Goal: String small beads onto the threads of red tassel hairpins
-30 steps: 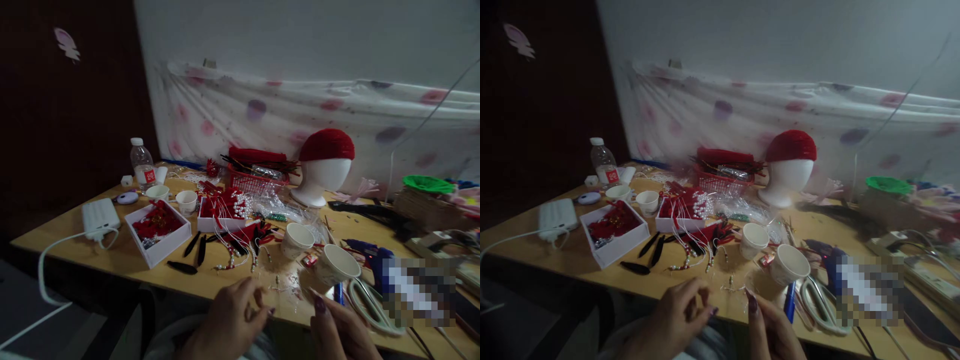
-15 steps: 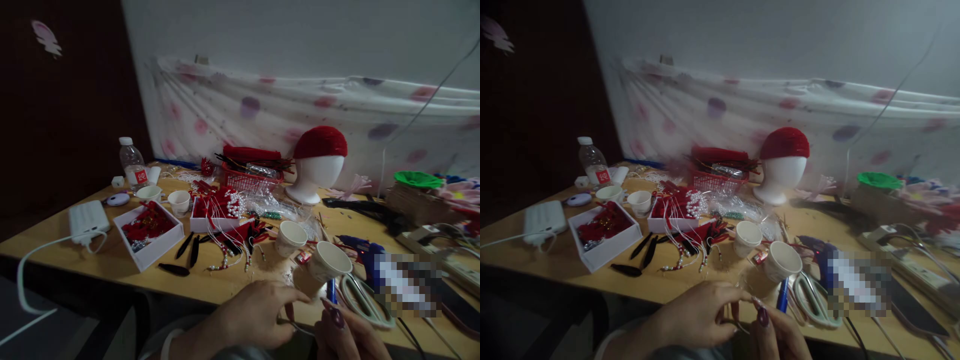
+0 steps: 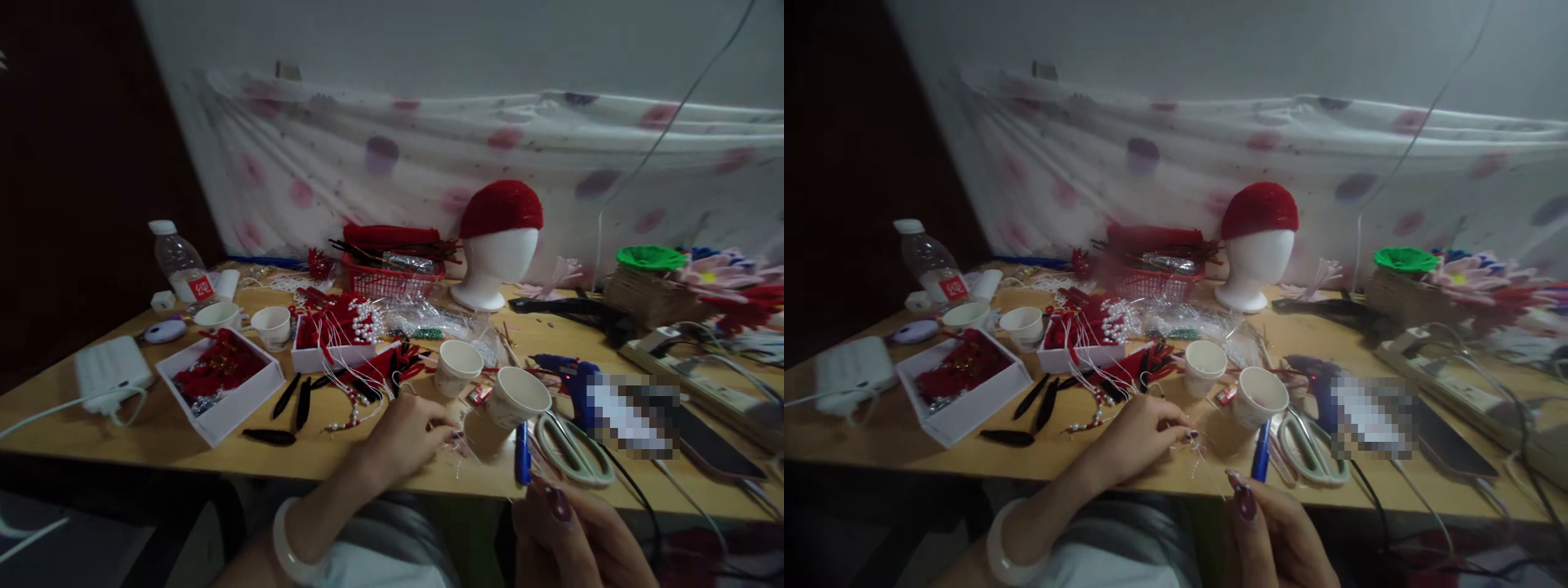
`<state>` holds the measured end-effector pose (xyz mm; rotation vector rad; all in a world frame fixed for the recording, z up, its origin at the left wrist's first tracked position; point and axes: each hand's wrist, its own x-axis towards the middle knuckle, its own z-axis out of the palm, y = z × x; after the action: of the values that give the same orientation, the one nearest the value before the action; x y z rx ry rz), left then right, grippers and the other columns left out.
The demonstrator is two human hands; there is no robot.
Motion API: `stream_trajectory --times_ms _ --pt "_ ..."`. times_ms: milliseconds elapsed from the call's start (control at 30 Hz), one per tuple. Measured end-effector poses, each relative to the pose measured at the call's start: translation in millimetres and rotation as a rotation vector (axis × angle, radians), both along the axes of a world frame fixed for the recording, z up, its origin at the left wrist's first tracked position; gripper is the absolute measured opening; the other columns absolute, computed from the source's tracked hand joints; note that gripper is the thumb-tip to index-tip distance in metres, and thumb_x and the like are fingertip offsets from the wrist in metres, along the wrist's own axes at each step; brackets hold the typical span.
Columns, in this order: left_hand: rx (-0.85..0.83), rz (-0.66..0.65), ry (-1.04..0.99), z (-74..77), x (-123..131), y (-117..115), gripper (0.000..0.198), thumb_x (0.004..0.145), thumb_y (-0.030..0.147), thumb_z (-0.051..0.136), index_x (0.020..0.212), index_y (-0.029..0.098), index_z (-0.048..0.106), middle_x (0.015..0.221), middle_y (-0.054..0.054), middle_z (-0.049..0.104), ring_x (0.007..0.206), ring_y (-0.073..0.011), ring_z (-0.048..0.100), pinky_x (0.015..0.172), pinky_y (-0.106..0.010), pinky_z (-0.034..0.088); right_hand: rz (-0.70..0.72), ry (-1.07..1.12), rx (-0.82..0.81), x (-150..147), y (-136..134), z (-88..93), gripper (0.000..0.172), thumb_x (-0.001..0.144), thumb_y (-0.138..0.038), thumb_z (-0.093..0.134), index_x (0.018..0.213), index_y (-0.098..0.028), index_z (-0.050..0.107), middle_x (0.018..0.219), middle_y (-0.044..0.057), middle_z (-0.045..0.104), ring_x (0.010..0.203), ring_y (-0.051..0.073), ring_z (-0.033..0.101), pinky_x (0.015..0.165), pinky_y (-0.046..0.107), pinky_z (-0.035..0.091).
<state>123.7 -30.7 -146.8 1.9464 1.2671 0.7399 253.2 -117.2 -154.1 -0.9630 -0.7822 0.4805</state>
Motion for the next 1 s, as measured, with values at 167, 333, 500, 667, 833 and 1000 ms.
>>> stream_trajectory --times_ms 167,333,500,667,833,1000 --pt "0.048 0.003 0.122 1.3 -5 8 0.022 0.085 0.014 0.063 0.101 0.015 0.079 0.101 -0.01 0.079 0.094 -0.0225 0.072 0.088 -0.031 0.05 0.035 -0.024 -0.112 2 15 -16.9 0.023 0.074 -0.037 0.083 0.079 -0.016 0.077 0.053 -0.001 0.061 0.042 0.008 0.049 0.038 0.017 0.035" --pt "0.078 0.05 0.192 -6.3 -11 12 0.031 0.085 0.009 0.057 0.108 0.015 0.076 0.108 -0.012 0.077 0.101 -0.0264 0.07 0.094 -0.037 0.049 0.068 -0.136 -0.158 4 25 -29.9 0.024 0.074 -0.04 0.081 0.081 -0.017 0.079 0.056 0.0 0.06 0.044 0.009 0.05 0.04 0.017 0.039" --pt "0.109 0.059 0.224 -7.1 -16 15 0.032 0.085 0.007 0.052 0.107 0.013 0.075 0.11 -0.014 0.075 0.104 -0.0265 0.068 0.095 -0.037 0.048 0.083 -0.171 -0.178 0 27 -30.7 0.026 0.077 -0.042 0.078 0.082 -0.017 0.078 0.057 -0.001 0.057 0.047 0.009 0.048 0.044 0.018 0.04" --pt "0.126 0.091 0.191 13.7 -34 9 0.033 0.092 0.014 0.042 0.097 0.016 0.074 0.088 -0.008 0.077 0.084 -0.0211 0.07 0.079 -0.03 0.05 0.159 -0.209 -0.207 -1 41 -28.5 0.031 0.079 -0.047 0.074 0.08 -0.016 0.077 0.055 -0.001 0.056 0.047 0.01 0.046 0.044 0.02 0.038" --pt "0.114 0.228 0.078 33.4 -64 0 0.026 0.09 0.025 0.049 0.075 0.02 0.069 0.064 0.0 0.072 0.06 -0.0171 0.065 0.064 -0.026 0.046 0.223 -0.218 -0.198 -1 60 -26.7 0.034 0.076 -0.05 0.074 0.075 -0.016 0.076 0.056 0.001 0.06 0.05 0.013 0.052 0.047 0.023 0.044" --pt "0.201 0.355 0.011 29.4 -86 -10 0.025 0.087 0.034 0.054 0.071 0.022 0.07 0.063 0.002 0.072 0.058 -0.0153 0.064 0.057 -0.024 0.045 0.318 -0.159 -0.232 -3 71 -32.3 0.035 0.074 -0.05 0.076 0.076 -0.015 0.077 0.07 0.007 0.071 0.065 0.018 0.064 0.059 0.025 0.051"
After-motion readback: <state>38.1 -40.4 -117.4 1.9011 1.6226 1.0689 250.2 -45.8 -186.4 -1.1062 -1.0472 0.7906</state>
